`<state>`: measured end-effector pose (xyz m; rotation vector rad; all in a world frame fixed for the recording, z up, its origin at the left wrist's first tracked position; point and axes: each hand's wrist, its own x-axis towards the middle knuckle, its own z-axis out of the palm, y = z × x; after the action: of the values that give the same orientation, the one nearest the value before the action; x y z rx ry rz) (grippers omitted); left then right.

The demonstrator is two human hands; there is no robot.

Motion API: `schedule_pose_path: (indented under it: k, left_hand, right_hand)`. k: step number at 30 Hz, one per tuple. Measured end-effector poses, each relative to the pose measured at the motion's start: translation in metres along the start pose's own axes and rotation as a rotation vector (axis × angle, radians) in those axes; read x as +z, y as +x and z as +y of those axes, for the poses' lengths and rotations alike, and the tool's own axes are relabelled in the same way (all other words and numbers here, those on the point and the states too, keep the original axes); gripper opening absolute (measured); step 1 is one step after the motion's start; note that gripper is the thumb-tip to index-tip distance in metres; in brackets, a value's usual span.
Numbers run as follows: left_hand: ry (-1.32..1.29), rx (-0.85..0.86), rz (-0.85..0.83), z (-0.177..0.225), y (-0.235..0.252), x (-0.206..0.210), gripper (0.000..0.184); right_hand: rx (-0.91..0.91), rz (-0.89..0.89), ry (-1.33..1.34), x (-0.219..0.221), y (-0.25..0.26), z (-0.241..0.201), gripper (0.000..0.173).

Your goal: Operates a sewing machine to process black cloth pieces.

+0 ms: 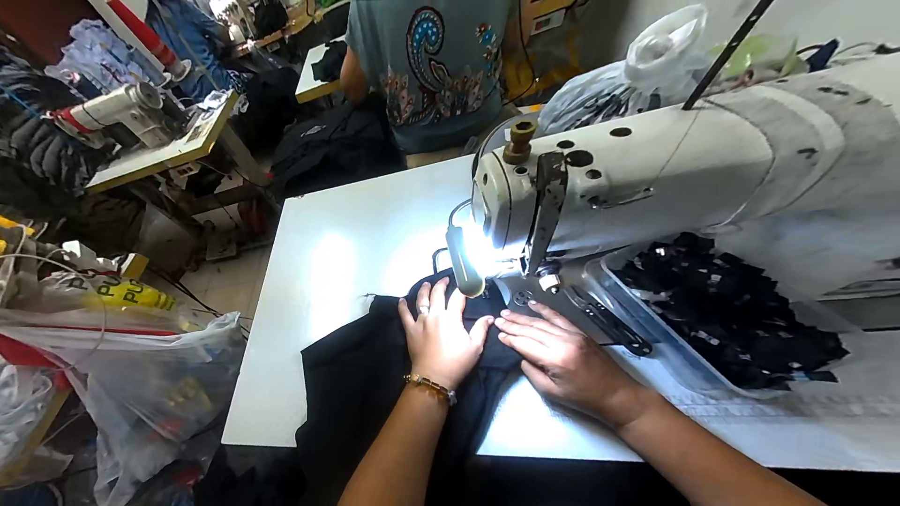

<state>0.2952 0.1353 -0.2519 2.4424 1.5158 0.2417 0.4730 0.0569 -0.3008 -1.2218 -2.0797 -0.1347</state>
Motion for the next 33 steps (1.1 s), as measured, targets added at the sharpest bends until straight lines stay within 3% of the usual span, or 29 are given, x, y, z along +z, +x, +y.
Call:
schedule_pose_path:
  k: [33]
  left_hand:
    - [0.064, -0.005, 0.099, 0.0023, 0.0037, 0.0041, 0.060]
  right_hand:
    - [-0.011, 0.010, -0.019, 0.0003, 0.0011, 0.0001, 0.034]
